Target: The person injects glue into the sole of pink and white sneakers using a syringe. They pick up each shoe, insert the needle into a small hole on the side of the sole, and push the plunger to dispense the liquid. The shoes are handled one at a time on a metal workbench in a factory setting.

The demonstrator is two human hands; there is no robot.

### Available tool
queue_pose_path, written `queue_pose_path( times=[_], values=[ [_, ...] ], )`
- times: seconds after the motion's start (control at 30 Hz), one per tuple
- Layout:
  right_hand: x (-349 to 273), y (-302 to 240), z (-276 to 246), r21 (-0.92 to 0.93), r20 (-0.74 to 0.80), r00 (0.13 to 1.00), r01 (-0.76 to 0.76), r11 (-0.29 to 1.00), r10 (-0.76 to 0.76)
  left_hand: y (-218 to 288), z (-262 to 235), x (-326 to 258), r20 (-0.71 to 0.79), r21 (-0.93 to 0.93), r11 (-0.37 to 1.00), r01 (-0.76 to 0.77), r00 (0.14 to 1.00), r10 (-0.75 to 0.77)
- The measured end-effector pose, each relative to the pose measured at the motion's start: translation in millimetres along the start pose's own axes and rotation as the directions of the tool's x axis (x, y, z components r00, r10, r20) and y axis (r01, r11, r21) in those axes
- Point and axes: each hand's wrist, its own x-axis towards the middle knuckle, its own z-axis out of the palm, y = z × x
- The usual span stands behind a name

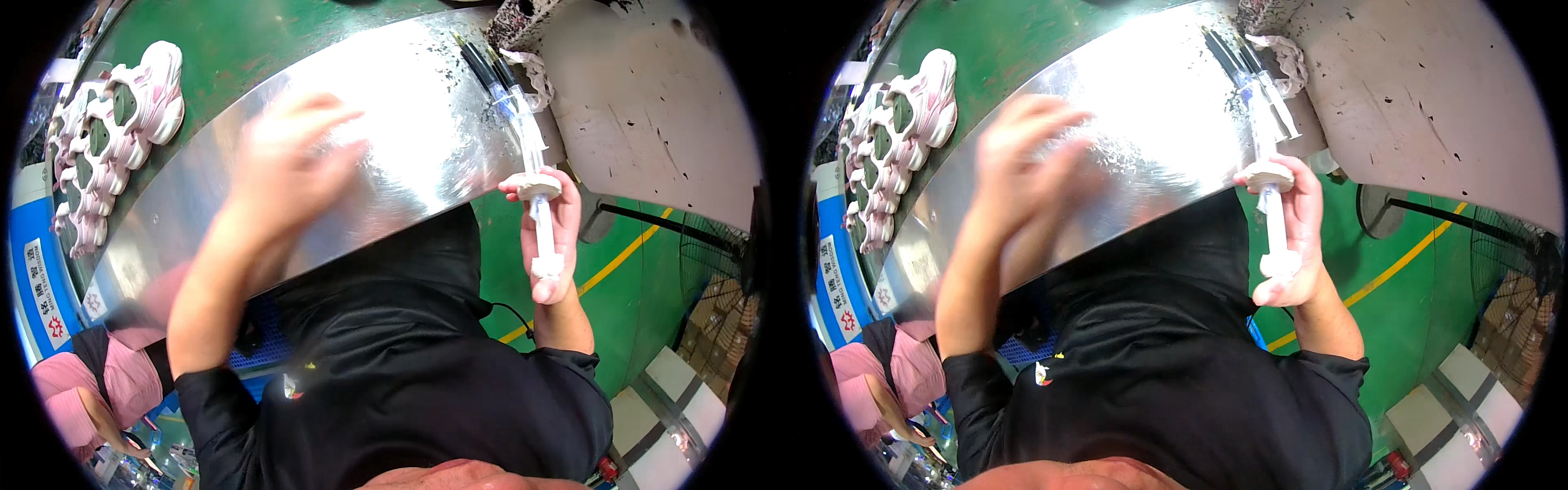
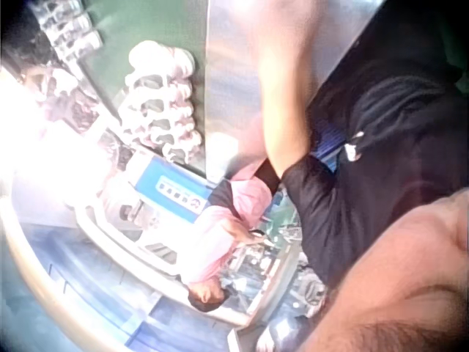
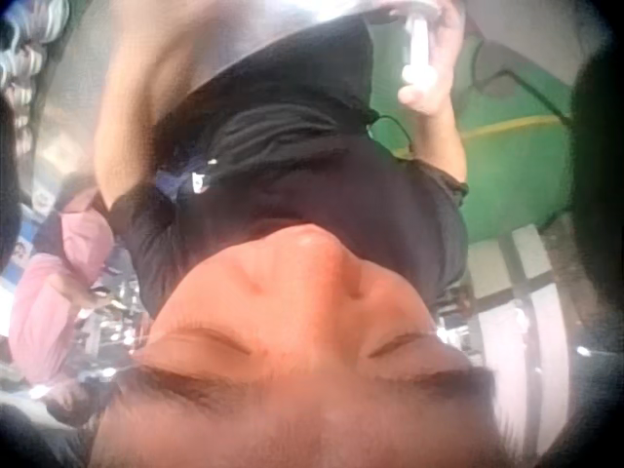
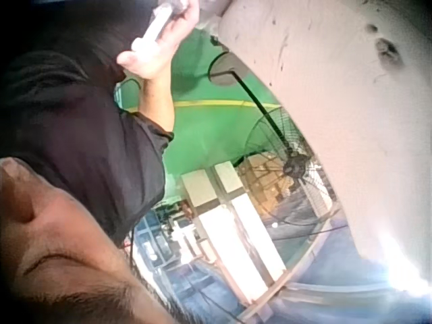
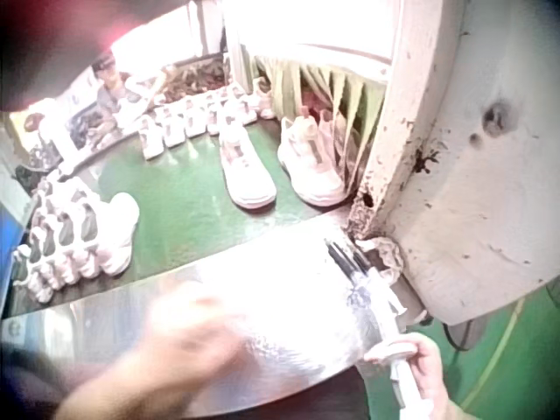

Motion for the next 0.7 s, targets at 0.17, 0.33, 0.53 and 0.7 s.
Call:
queue_pose_path(
  times=[0.17, 0.33, 0.53, 0.7],
  values=[
    [-9, -8, 8, 0.024, -0.007, 0.992, 0.123, 0.992, -0.123, 29, 85, 27, 0.227, -0.01, 0.999, 0.036, 0.973, -0.033],
    [-25, -1, -3, 0.063, -0.021, 0.994, 0.113, 0.992, -0.112, 24, 104, 30, 0.149, -0.033, 0.999, 0.001, 0.989, 0.004],
    [-25, -3, -6, 0.064, -0.005, 0.993, 0.118, 0.991, -0.118, 28, 91, 37, 0.186, 0.176, 0.976, -0.128, 0.978, 0.095],
    [-23, -3, 0, -0.042, 0.136, 0.988, 0.075, 0.996, -0.069, -59, -29, 39, -0.338, -0.239, 0.958, 0.157, 0.912, -0.234]
  ],
)
